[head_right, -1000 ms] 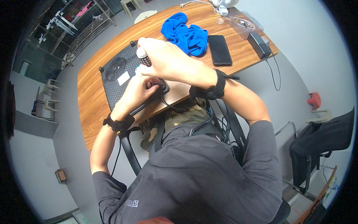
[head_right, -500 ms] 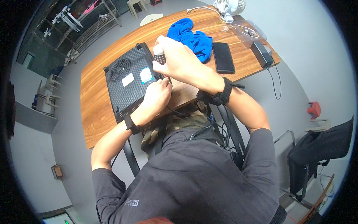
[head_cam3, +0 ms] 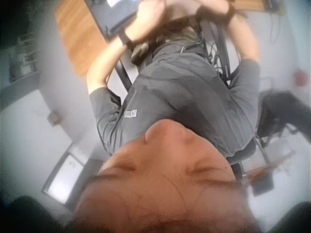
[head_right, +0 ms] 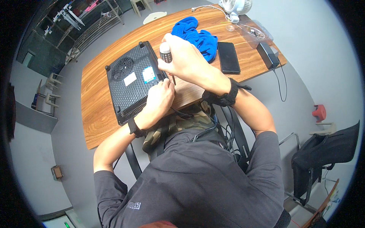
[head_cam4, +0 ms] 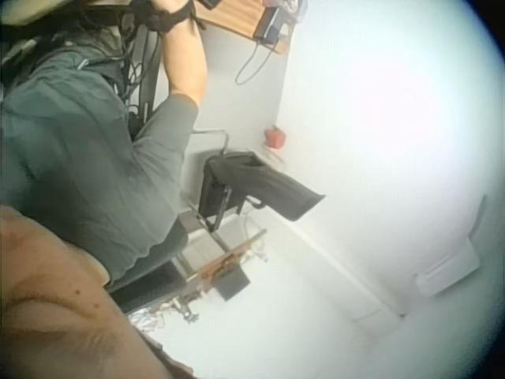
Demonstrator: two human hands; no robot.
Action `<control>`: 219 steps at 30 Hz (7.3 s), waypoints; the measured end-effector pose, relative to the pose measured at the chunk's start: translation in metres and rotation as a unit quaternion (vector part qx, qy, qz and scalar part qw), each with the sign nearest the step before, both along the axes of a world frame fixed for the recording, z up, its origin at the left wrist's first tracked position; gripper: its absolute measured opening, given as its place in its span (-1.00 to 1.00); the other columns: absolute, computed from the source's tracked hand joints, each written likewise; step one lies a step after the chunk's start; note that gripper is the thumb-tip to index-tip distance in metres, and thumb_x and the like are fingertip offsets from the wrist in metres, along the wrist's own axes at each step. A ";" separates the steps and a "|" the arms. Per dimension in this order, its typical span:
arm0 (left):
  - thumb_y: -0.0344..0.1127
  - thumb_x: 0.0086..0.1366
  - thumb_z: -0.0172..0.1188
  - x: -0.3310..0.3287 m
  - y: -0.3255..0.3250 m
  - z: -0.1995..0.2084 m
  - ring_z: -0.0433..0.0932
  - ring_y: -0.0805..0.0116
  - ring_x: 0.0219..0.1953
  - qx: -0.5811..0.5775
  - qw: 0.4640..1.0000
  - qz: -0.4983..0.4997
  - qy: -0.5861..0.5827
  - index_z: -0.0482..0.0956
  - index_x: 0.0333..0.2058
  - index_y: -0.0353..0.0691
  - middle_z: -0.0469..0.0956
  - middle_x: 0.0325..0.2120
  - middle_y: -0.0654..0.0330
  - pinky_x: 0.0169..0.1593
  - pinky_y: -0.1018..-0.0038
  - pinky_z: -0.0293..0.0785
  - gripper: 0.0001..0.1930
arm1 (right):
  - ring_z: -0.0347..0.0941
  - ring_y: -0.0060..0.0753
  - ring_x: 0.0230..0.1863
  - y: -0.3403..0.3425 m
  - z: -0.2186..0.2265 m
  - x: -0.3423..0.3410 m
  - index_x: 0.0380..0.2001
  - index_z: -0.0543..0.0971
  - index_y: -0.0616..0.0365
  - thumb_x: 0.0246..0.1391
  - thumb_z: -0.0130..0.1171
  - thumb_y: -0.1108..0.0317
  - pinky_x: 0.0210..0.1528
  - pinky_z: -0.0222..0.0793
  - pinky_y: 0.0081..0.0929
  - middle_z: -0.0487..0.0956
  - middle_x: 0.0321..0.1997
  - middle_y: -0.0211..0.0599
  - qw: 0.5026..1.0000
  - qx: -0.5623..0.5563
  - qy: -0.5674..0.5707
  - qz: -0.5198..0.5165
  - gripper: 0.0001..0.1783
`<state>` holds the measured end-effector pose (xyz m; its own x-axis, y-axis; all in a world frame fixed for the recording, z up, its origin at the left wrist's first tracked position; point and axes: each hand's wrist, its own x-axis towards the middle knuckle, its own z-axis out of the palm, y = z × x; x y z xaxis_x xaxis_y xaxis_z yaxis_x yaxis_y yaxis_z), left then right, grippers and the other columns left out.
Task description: The person wipes the top of a black electronic device with a blue cloth, then flips it over. Using a screwdriver, they remove several screws from the bottom panel and lift the cover to expose the internal components, including a large copper heatsink.
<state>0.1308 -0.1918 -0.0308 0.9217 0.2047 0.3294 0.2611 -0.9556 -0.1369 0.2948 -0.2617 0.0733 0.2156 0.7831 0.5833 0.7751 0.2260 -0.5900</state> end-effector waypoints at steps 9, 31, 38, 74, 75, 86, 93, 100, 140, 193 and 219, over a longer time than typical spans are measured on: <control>-0.44 0.12 0.20 0.009 -0.010 0.005 0.64 0.28 -0.39 0.056 0.996 0.046 0.054 0.56 -0.28 -0.37 0.54 -0.47 0.14 -0.37 0.37 0.61 -0.82 | 0.55 -0.17 -0.43 0.000 0.000 -0.002 -0.22 0.43 0.22 0.02 0.36 0.40 -0.32 0.47 -0.30 0.53 -0.44 -0.14 0.999 0.026 -0.039 -0.011 -0.67; -0.41 0.15 0.22 0.021 -0.027 -0.003 0.63 0.44 -0.49 0.119 0.984 0.104 0.083 0.60 -0.40 -0.27 0.56 -0.52 0.21 -0.51 0.52 0.54 -0.93 | 0.62 -0.25 -0.38 -0.006 -0.001 -0.004 -0.17 0.44 0.21 0.03 0.35 0.41 -0.31 0.51 -0.37 0.60 -0.42 -0.20 0.999 -0.003 -0.029 -0.013 -0.65; -0.39 0.18 0.20 0.018 -0.027 -0.008 0.61 0.45 -0.52 0.119 0.985 0.101 0.073 0.57 -0.41 -0.28 0.52 -0.53 0.22 -0.50 0.52 0.54 -0.92 | 0.54 0.08 -0.27 -0.005 0.003 -0.009 -0.15 0.44 0.26 0.00 0.40 0.34 -0.20 0.47 -0.15 0.54 -0.34 -0.02 1.000 0.010 -0.027 -0.006 -0.58; -0.37 0.15 0.17 0.004 -0.022 0.000 0.58 0.47 -0.49 0.164 0.984 0.019 0.068 0.52 -0.45 -0.24 0.48 -0.53 0.24 -0.50 0.53 0.50 -0.93 | 0.56 -0.06 -0.32 -0.005 -0.002 -0.007 -0.18 0.45 0.21 -0.01 0.40 0.38 -0.24 0.49 -0.26 0.54 -0.35 -0.11 0.999 0.025 -0.045 -0.003 -0.62; -0.38 0.15 0.18 0.003 -0.023 0.002 0.58 0.47 -0.49 0.162 0.984 0.017 0.070 0.52 -0.45 -0.24 0.49 -0.53 0.24 -0.50 0.53 0.51 -0.93 | 0.56 -0.15 -0.34 -0.005 -0.003 -0.006 -0.16 0.46 0.19 -0.01 0.41 0.38 -0.26 0.49 -0.33 0.55 -0.36 -0.15 0.998 0.023 -0.052 -0.006 -0.62; -0.38 0.16 0.20 0.000 -0.022 0.004 0.61 0.46 -0.48 0.133 0.989 0.028 0.055 0.52 -0.42 -0.22 0.49 -0.50 0.24 -0.48 0.54 0.54 -0.93 | 0.56 -0.17 -0.34 -0.005 -0.003 -0.007 -0.18 0.46 0.20 0.01 0.40 0.38 -0.26 0.49 -0.34 0.55 -0.36 -0.16 0.999 0.023 -0.045 -0.001 -0.63; -0.36 0.18 0.19 0.005 -0.022 0.002 0.62 0.48 -0.49 0.139 0.988 0.058 0.043 0.52 -0.40 -0.22 0.49 -0.50 0.27 -0.48 0.55 0.55 -0.92 | 0.54 0.12 -0.27 -0.008 -0.001 -0.007 -0.19 0.42 0.28 -0.02 0.38 0.38 -0.22 0.48 -0.13 0.50 -0.33 0.01 0.999 0.027 -0.034 0.004 -0.60; -0.38 0.19 0.19 0.004 -0.026 0.002 0.63 0.49 -0.51 0.150 0.984 0.072 0.064 0.52 -0.40 -0.22 0.49 -0.52 0.29 -0.50 0.56 0.54 -0.93 | 0.55 0.14 -0.26 -0.010 -0.004 -0.003 -0.16 0.44 0.29 -0.02 0.40 0.36 -0.21 0.49 -0.12 0.52 -0.31 0.02 0.999 0.028 -0.032 0.001 -0.58; -0.28 0.20 0.41 -0.020 0.038 0.080 0.60 0.24 -0.51 -0.394 0.918 -0.023 -0.045 0.72 -0.25 -0.26 0.60 -0.59 0.07 -0.34 0.31 0.47 -0.79 | 0.60 0.08 -0.22 0.000 -0.013 -0.008 -0.12 0.48 0.26 -0.03 0.43 0.29 -0.16 0.55 -0.20 0.59 -0.27 0.02 0.994 0.035 -0.031 0.103 -0.54; -0.23 0.17 0.52 -0.016 0.041 0.072 0.61 0.50 -0.33 -0.447 0.882 0.015 -0.150 0.57 -0.16 -0.29 0.64 -0.38 0.21 -0.22 0.49 0.58 -0.62 | 0.64 -0.43 -0.39 -0.001 -0.054 0.006 -0.13 0.52 0.37 0.43 -0.04 -0.17 -0.46 0.59 -0.53 0.62 -0.28 -0.15 0.871 -0.376 0.295 0.115 -0.34; -0.15 0.09 0.59 -0.018 0.037 0.079 0.49 0.53 -0.54 -0.380 0.912 -0.025 -0.152 0.58 -0.40 -0.28 0.59 -0.60 0.22 -0.41 0.48 0.49 -0.62 | 0.70 -0.26 -0.28 0.004 -0.101 0.002 -0.11 0.50 0.51 0.37 0.07 0.23 -0.22 0.71 -0.37 0.65 -0.18 0.00 0.810 -0.386 0.431 0.092 -0.59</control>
<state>0.1131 -0.1545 0.0484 0.8257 0.4414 0.3511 0.1309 -0.7555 0.6420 0.2969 -0.2572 -0.0281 0.1207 0.9082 -0.4007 -0.0059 -0.4030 -0.9152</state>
